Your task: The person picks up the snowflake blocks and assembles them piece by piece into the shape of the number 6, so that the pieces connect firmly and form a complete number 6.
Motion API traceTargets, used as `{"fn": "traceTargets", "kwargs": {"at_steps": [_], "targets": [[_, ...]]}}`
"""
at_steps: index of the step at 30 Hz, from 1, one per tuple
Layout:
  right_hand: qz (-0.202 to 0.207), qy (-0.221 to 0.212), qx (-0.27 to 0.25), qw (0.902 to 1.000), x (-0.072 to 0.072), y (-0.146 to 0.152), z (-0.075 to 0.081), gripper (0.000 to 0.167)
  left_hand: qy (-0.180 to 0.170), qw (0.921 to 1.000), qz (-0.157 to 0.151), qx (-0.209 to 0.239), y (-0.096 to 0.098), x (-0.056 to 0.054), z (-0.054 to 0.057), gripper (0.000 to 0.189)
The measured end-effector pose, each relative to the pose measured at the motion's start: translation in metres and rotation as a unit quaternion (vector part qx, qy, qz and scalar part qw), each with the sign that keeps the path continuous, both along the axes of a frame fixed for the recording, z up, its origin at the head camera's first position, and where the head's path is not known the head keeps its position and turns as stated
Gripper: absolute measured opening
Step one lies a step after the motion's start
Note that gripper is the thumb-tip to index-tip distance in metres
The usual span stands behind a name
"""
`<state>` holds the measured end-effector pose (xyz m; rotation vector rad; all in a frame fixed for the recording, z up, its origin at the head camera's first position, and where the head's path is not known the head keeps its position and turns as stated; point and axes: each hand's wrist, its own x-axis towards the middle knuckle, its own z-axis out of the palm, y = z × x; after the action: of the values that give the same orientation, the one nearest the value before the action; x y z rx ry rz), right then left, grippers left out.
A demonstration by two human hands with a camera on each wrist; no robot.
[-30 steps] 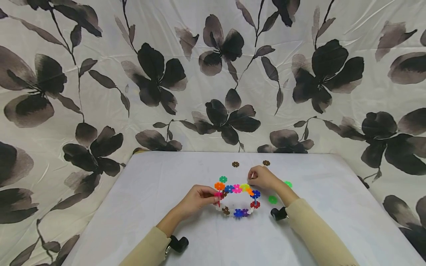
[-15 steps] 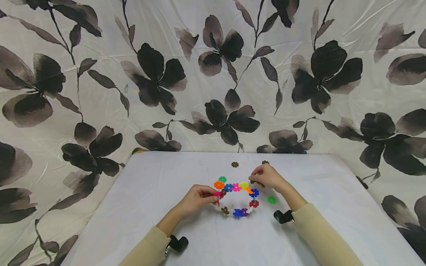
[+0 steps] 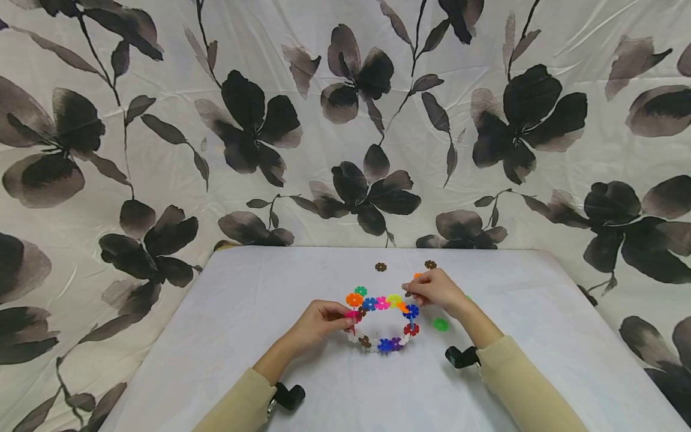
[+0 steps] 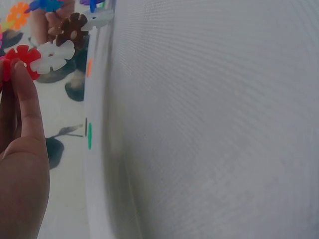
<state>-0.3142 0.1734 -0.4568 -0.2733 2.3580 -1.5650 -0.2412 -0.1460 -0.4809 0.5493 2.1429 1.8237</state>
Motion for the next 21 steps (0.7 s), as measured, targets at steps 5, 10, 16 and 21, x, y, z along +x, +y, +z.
{"fn": "traceTargets", "kwargs": {"at_steps": [5, 10, 16, 21], "targets": [[-0.002, -0.017, -0.042, 0.999, 0.001, 0.002, 0.002, 0.029, -0.001, 1.0, 0.001, -0.003, -0.001, 0.0, 0.0, 0.018], [0.017, -0.019, -0.068, 0.9974, 0.003, 0.005, 0.005, 0.036, -0.002, 0.9999, 0.004, -0.01, -0.001, 0.0, -0.001, 0.019], [0.043, 0.042, -0.063, 0.9962, 0.008, 0.002, 0.023, 0.04, -0.004, 0.9999, 0.005, -0.008, 0.0, 0.0, -0.001, 0.018], [0.07, 0.106, -0.043, 0.991, 0.017, -0.01, 0.045, 0.039, -0.007, 0.9999, 0.006, -0.006, 0.0, -0.002, -0.001, 0.017]]}}
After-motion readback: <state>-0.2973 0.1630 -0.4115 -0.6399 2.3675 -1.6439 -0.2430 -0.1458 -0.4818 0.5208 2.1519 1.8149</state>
